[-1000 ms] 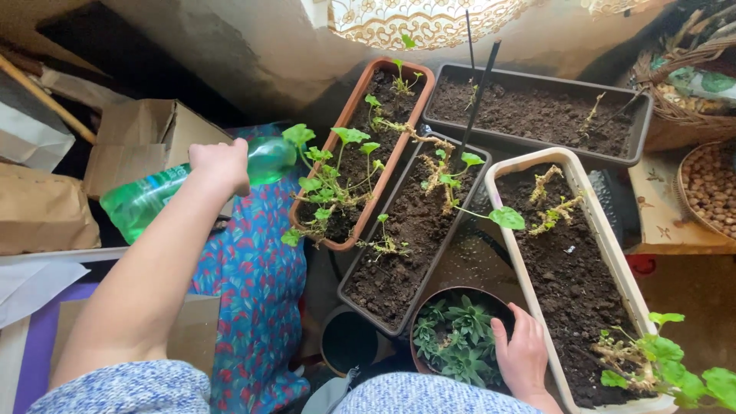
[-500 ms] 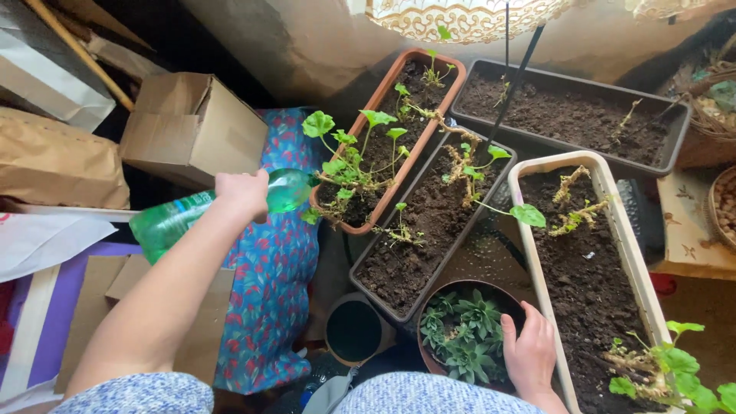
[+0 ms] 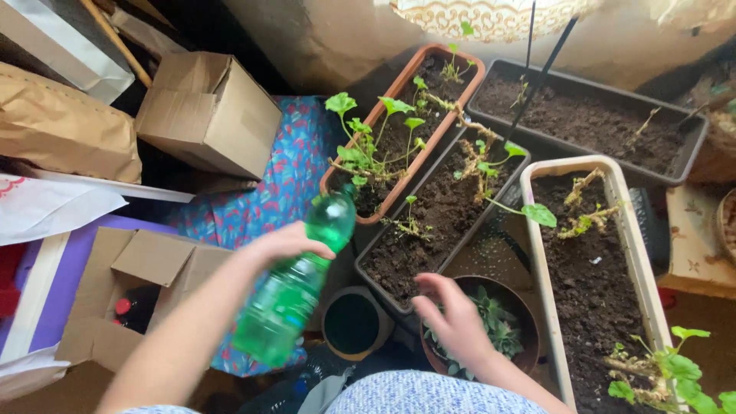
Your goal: The person waters several potted plants using a green plastic bottle. They pour water into a small round pot and then into two rectangular planters, moving the bottle between containers to distribute water.
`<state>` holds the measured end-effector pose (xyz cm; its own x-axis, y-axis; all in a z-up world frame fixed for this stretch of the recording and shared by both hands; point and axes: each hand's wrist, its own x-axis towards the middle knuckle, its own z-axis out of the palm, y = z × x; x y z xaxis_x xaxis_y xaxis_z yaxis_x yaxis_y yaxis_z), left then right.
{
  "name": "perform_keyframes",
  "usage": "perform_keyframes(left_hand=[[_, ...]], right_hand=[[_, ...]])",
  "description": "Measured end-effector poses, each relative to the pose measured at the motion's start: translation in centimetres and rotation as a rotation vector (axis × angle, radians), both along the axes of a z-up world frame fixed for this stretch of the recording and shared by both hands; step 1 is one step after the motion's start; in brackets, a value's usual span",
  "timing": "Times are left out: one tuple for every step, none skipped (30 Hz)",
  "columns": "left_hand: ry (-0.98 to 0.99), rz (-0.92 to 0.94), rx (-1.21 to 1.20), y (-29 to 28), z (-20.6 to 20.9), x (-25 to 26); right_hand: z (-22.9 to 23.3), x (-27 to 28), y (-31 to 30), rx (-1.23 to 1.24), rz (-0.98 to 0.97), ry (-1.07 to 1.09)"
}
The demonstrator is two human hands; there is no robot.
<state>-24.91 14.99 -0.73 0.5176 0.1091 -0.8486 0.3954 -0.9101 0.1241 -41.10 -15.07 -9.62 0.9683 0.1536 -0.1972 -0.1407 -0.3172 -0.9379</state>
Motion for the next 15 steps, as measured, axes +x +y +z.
perform_keyframes(left_hand=[[-0.004, -0.002, -0.007, -0.6, -1.7, -0.9], [-0.015, 0.144, -0.225, -1.1, -3.4, -1.6], [-0.022, 0.289, -0.441, -1.7, -5.0, -2.1], [-0.023, 0.286, -0.447, -2.4, -6.2, -3.3], [-0.031, 0.463, -0.589, -3.3, -7.3, -4.4], [-0.037, 0.64, -0.73, -4.1, -8.6, -5.5], [-0.034, 0.647, -0.736, -4.6, -9.3, -5.8], [-0.07, 0.688, -0.816, -5.0, -10.1, -6.1], [-0.107, 0.726, -0.897, -5.5, -10.9, -6.3], [-0.106, 0.731, -0.903, -6.1, -10.4, -6.5], [-0.142, 0.772, -0.862, -6.7, -9.8, -6.6], [-0.178, 0.813, -0.82, -7.3, -9.1, -6.8], [-0.18, 0.814, -0.827, -7.3, -9.2, -6.9], [-0.146, 0.907, -0.86, -7.4, -9.3, -6.9], [-0.105, 1.001, -0.891, -7.6, -9.4, -7.2]], right_hand=[[-0.8, 0.4, 1.5, -0.007, -0.002, -0.004], [-1.6, 0.9, 3.0, 0.102, 0.038, 0.152], [-2.4, 1.6, 4.5, 0.214, 0.076, 0.311], [-1.1, 1.9, 5.8, 0.209, 0.072, 0.309], [0.2, 2.3, 6.9, 0.421, -0.025, 0.561], [1.4, 2.7, 8.1, 0.634, -0.13, 0.81], [1.7, 3.1, 8.6, 0.625, -0.128, 0.814], [2.0, 3.5, 9.2, 0.683, -0.148, 0.817], [2.2, 3.9, 9.7, 0.743, -0.17, 0.816], [2.3, 4.3, 9.8, 0.735, -0.169, 0.818], [2.3, 4.6, 9.9, 0.733, -0.187, 0.827], [2.4, 5.0, 10.0, 0.732, -0.204, 0.836], [2.5, 5.3, 10.0, 0.726, -0.203, 0.831], [2.7, 5.5, 9.9, 0.663, -0.212, 0.874], [2.8, 5.6, 9.8, 0.599, -0.224, 0.918]])
